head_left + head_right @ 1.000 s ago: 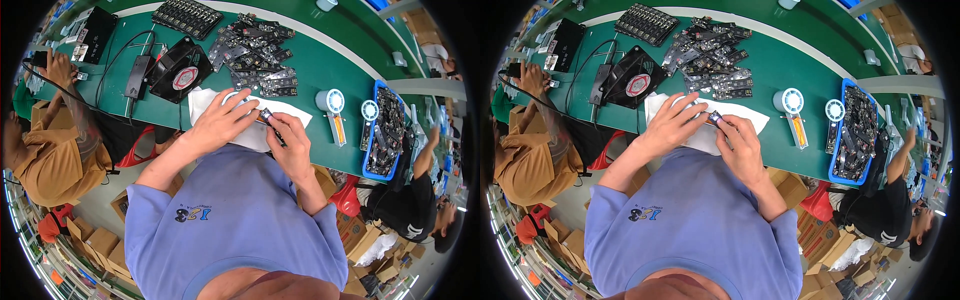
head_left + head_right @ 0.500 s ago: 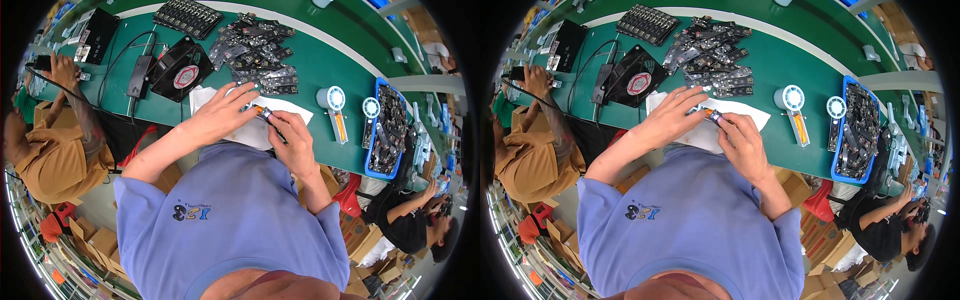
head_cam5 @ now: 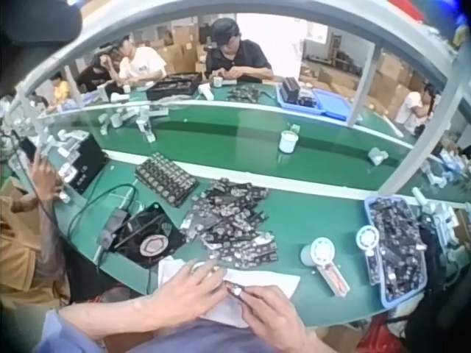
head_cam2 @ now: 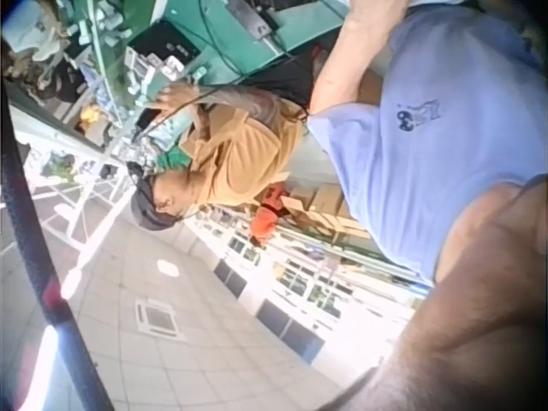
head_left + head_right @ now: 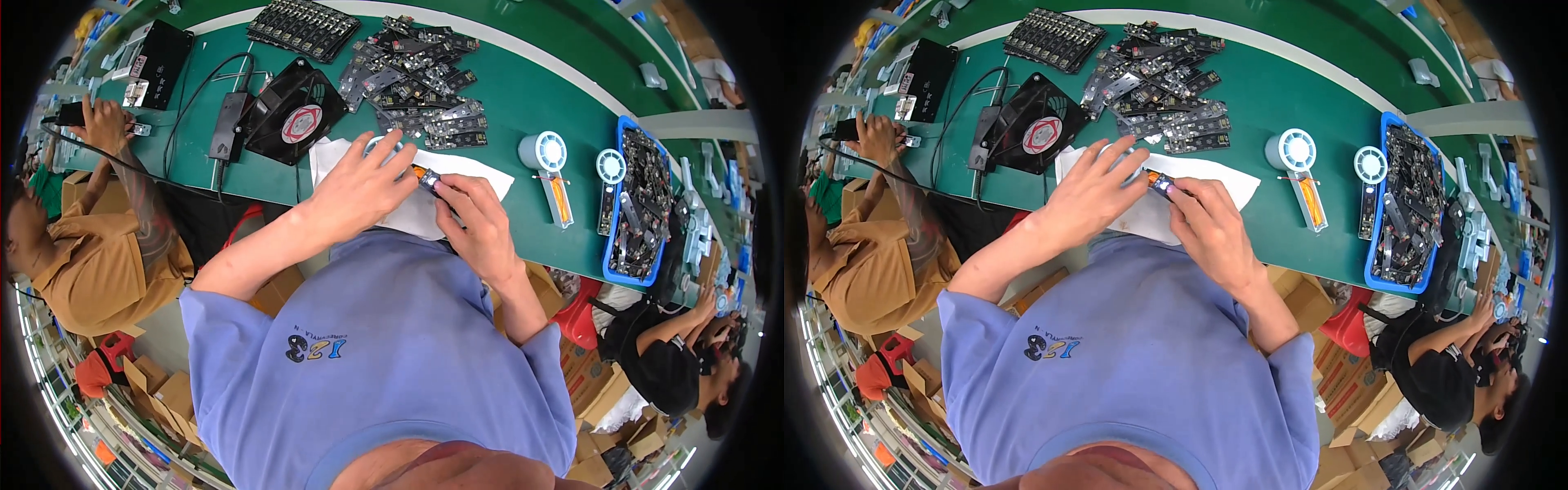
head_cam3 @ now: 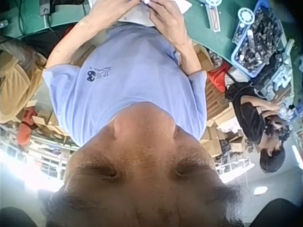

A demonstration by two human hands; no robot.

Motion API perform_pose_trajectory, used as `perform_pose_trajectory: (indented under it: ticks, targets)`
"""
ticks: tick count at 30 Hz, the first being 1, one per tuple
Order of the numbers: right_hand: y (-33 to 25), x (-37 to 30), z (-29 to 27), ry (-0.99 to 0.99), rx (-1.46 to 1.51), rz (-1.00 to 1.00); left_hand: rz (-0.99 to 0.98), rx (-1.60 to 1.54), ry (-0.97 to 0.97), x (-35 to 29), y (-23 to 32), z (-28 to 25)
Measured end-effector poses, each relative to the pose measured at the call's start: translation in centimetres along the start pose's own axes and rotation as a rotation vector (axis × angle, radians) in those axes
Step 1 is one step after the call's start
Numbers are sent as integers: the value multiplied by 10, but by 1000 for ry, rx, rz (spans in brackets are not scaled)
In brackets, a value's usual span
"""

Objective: The person assembles electronic components by connecting ribbon cables to PCB boards, working under a magnifying light.

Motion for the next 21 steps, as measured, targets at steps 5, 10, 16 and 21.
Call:
perform_pose_trajectory:
  ticks: [5, 10, 16, 21]
  targets:
    - [2, 6, -4, -19, 15, -19, -37, -305, 61, 0, -9, 11]
    - [2, 11, -6, -46, 30, -5, -152, -558, 49, 5, -4, 5]
    - [5, 20, -3, -154, 43, -71, -225, -613, 10, 2, -3, 11]
    - [8, 26, -5, -285, -97, -147, -170, -615, 4, 6, -6, 8]
Point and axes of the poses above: each hand's wrist, its own x-axis towards the middle knuckle, its own z-axis out of the palm, y = z × x, the point moved 1 cm from there along x, towards the middle knuckle, and after that the axes turned 13 degrees about -z, right-handed, at the moved point
